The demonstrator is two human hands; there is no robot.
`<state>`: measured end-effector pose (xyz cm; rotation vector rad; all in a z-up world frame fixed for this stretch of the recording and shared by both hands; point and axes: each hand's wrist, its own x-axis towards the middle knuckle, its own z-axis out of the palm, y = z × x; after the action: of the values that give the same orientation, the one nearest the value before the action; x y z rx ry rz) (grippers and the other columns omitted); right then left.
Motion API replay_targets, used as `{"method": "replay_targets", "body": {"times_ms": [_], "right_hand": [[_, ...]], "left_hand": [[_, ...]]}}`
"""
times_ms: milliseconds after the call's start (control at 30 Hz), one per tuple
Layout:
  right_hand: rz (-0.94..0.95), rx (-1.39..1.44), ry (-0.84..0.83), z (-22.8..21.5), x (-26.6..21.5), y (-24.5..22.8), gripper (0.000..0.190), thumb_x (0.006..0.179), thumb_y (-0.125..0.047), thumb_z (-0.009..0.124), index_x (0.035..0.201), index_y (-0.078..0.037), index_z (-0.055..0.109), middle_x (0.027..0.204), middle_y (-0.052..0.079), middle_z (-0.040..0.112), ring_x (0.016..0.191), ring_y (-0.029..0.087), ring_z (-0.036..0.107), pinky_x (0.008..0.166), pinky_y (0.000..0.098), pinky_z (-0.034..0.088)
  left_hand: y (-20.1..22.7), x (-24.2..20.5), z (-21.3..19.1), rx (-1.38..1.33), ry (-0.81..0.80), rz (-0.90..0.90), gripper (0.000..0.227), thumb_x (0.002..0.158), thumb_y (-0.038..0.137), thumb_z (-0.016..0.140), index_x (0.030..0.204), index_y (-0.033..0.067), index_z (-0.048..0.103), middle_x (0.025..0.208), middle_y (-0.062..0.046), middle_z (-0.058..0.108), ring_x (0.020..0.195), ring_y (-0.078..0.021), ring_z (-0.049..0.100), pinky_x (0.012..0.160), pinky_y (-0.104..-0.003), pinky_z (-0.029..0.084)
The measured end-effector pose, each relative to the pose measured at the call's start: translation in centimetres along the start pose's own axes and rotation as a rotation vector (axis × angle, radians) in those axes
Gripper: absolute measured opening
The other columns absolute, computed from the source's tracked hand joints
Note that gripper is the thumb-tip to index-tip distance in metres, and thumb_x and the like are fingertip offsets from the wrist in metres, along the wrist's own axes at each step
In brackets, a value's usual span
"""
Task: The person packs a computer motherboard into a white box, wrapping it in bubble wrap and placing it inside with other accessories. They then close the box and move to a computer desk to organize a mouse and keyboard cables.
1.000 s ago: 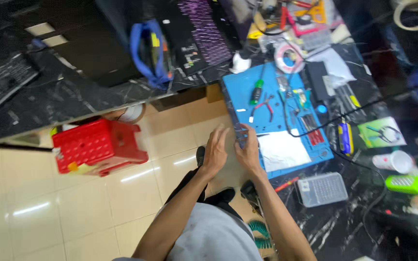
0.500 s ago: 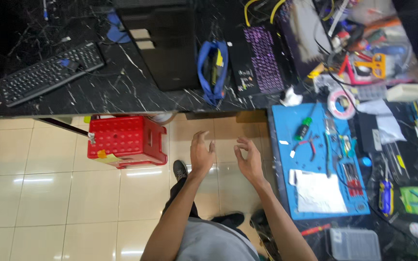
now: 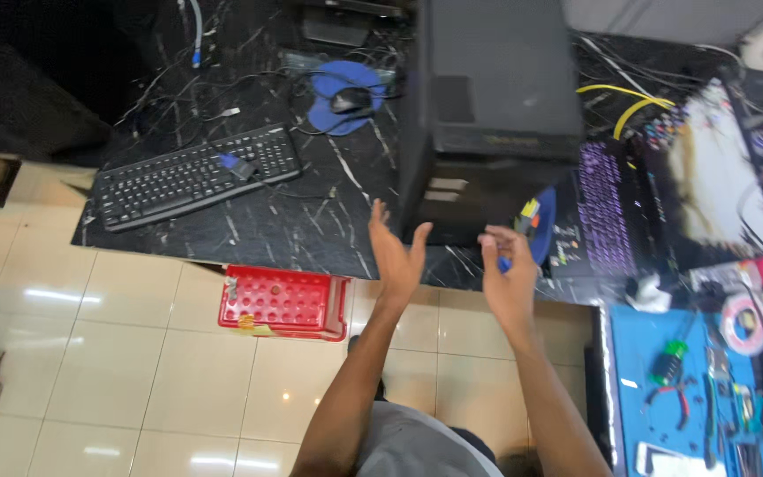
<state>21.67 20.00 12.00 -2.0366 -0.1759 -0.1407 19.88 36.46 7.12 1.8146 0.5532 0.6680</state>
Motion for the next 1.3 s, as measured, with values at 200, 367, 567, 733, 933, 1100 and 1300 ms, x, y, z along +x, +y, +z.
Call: {"method": "replay_targets", "body": {"times_ms": [200, 367, 567, 733, 933, 1100, 1300], "right_hand": [[0.085, -0.045, -0.297, 4.6, -0.7, -1.9, 0.014, 0.101, -0.020, 0.064, 0.106, -0.013, 0.075, 0.080, 0.007, 0.080, 0.082, 0.022, 0.076, 0.082, 0.0345, 0.054], [0.127, 0.030, -0.571, 9.9, -0.3, 0.7, 0.022, 0.100, -0.025, 0.065, 0.115, -0.013, 0.074, 0.093, 0.012, 0.080, 0.089, 0.027, 0.078, 0.084, 0.0398, 0.057], [0.039, 0.115, -0.793, 16.6, 1.8, 0.1, 0.033, 0.102, -0.022, 0.062, 0.129, -0.004, 0.065, 0.112, 0.022, 0.075, 0.101, 0.034, 0.073, 0.083, 0.0422, 0.057], [0.070, 0.125, -0.770, 22.7, 3.4, -1.5, 0.036, 0.101, -0.021, 0.064, 0.133, -0.005, 0.062, 0.121, 0.023, 0.071, 0.109, 0.036, 0.071, 0.087, 0.0435, 0.058], [0.194, 0.057, -0.762, 28.9, 3.2, -2.7, 0.040, 0.102, -0.033, 0.063, 0.133, -0.008, 0.061, 0.125, 0.021, 0.070, 0.114, 0.035, 0.069, 0.089, 0.0432, 0.059], [0.291, -0.065, -0.701, 31.4, 3.5, -6.9, 0.043, 0.102, -0.035, 0.059, 0.135, -0.007, 0.059, 0.130, 0.021, 0.068, 0.121, 0.034, 0.066, 0.095, 0.0437, 0.056], [0.298, -0.049, -0.584, 34.9, 4.9, -7.6, 0.036, 0.100, -0.022, 0.065, 0.133, -0.006, 0.062, 0.125, 0.023, 0.069, 0.118, 0.034, 0.066, 0.092, 0.0433, 0.056]], "left_hand": [[-2.7, 2.9, -0.5, -0.019, -0.132, 0.003, 0.091, 0.087, 0.042, 0.078, 0.148, -0.0088, 0.034, 0.133, -0.029, 0.053, 0.128, -0.0440, 0.055, 0.109, -0.053, 0.043], [-6.0, 2.7, -2.8, 0.076, -0.137, -0.040, 0.070, 0.097, 0.047, 0.064, 0.143, -0.0026, 0.046, 0.128, -0.025, 0.060, 0.123, -0.0430, 0.059, 0.106, -0.054, 0.045], [-11.3, 4.4, -8.5, 0.290, 0.024, -0.114, 0.052, 0.092, 0.026, 0.074, 0.134, 0.0017, 0.056, 0.120, -0.022, 0.066, 0.117, -0.0403, 0.063, 0.105, -0.050, 0.047], [-14.9, 11.5, -12.4, 0.349, 0.210, -0.160, 0.050, 0.089, 0.030, 0.079, 0.124, 0.0002, 0.060, 0.109, -0.023, 0.067, 0.109, -0.0401, 0.067, 0.098, -0.047, 0.051], [-19.4, 21.6, -16.6, 0.451, 0.273, -0.412, 0.044, 0.096, 0.045, 0.069, 0.106, 0.0021, 0.064, 0.083, -0.020, 0.075, 0.079, -0.0348, 0.077, 0.066, -0.044, 0.061], [-22.3, 28.1, -17.8, 0.684, 0.162, -0.448, 0.094, 0.084, 0.062, 0.071, 0.141, -0.0058, 0.037, 0.095, -0.029, 0.072, 0.088, -0.0441, 0.075, 0.076, -0.053, 0.063], [-23.2, 28.8, -18.1, 0.527, 0.001, -0.463, 0.104, 0.074, 0.044, 0.079, 0.142, -0.0177, 0.031, 0.093, -0.032, 0.070, 0.088, -0.0484, 0.073, 0.078, -0.057, 0.060]]}}
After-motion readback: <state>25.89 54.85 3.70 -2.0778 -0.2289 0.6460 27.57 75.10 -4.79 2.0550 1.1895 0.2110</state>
